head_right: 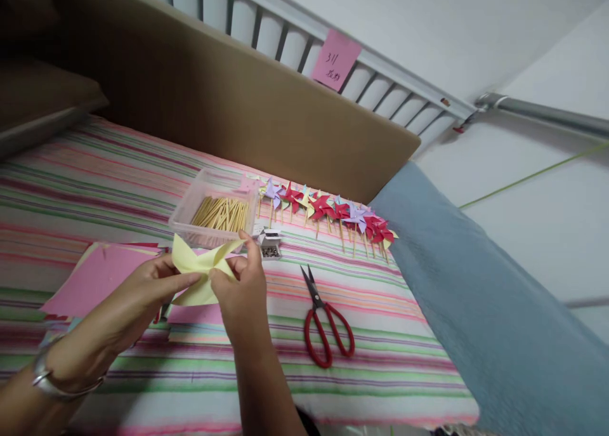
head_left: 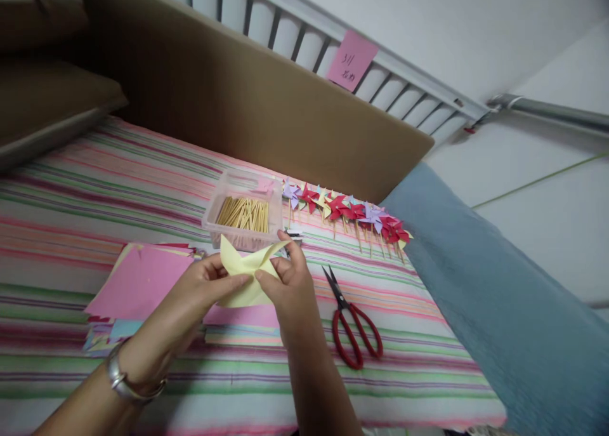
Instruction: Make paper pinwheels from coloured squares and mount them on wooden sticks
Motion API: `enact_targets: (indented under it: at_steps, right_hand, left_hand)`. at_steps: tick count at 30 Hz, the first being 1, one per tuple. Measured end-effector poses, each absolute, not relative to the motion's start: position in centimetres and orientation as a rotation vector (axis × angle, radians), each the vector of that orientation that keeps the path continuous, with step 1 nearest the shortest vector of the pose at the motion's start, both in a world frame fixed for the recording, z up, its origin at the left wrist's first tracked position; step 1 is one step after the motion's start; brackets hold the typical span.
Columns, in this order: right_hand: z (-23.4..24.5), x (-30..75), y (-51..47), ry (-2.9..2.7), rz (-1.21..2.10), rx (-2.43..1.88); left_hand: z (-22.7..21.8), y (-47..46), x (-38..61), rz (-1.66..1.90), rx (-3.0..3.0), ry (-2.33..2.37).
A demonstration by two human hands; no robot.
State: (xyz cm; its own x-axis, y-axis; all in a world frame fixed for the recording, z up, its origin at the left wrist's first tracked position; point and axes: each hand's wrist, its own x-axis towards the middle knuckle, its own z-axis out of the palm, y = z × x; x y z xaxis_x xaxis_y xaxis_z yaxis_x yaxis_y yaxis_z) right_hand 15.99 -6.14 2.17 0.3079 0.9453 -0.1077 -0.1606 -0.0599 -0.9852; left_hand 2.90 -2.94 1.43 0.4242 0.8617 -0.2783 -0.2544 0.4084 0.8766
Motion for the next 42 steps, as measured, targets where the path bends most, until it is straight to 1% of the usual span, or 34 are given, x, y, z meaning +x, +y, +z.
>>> enact_targets:
  at_steps: [9, 14, 16, 19, 22, 24, 26, 32, 37, 42]
  right_hand:
    - [2.2, 15.3, -6.2, -0.775, 1.15, -1.259]
    - [1.5, 15.5, -6.1, -0.872, 1.193, -1.284]
    - [1.1, 15.8, -6.1, -0.988, 1.102, -1.34]
    - [1.0, 16.1, -6.3, -1.268, 0.774, -1.399]
    - [1.3, 16.0, -6.7, -1.545, 0.449, -1.346]
    - [1.5, 15.7, -7.0, -1.665, 0.358, -1.301]
    - [1.6, 15.3, -7.1, -1.715, 0.357, -1.292]
    - [1.1, 14.5, -6.8, -1.636, 0.561, -1.342]
    - [1.0, 14.8, -6.8, -1.685, 0.546, -1.325]
    - [1.0, 15.2, -6.8, -1.726, 0.459, -1.322]
  left_hand:
    - [0.8, -2.8, 3.2, 0.846, 0.782, 0.861]
    - [0.8, -2.0, 2.3, 0.897, 0.739, 0.925]
    - [1.2, -1.5, 1.5, 0.929, 0.716, 0.974]
    - [2.2, -0.7, 0.1, 0.957, 0.701, 1.036]
    - [2.9, -0.3, -1.0, 0.986, 0.688, 1.022]
    - [3.1, -0.1, -1.4, 0.992, 0.693, 0.984]
    - [2.9, 0.0, -1.6, 0.983, 0.706, 0.976]
    - [2.3, 0.1, -1.6, 0.977, 0.743, 1.072]
    - [2.9, -0.1, -1.3, 0.941, 0.75, 1.1]
    - [2.9, -0.2, -0.9, 0.928, 0.727, 1.072]
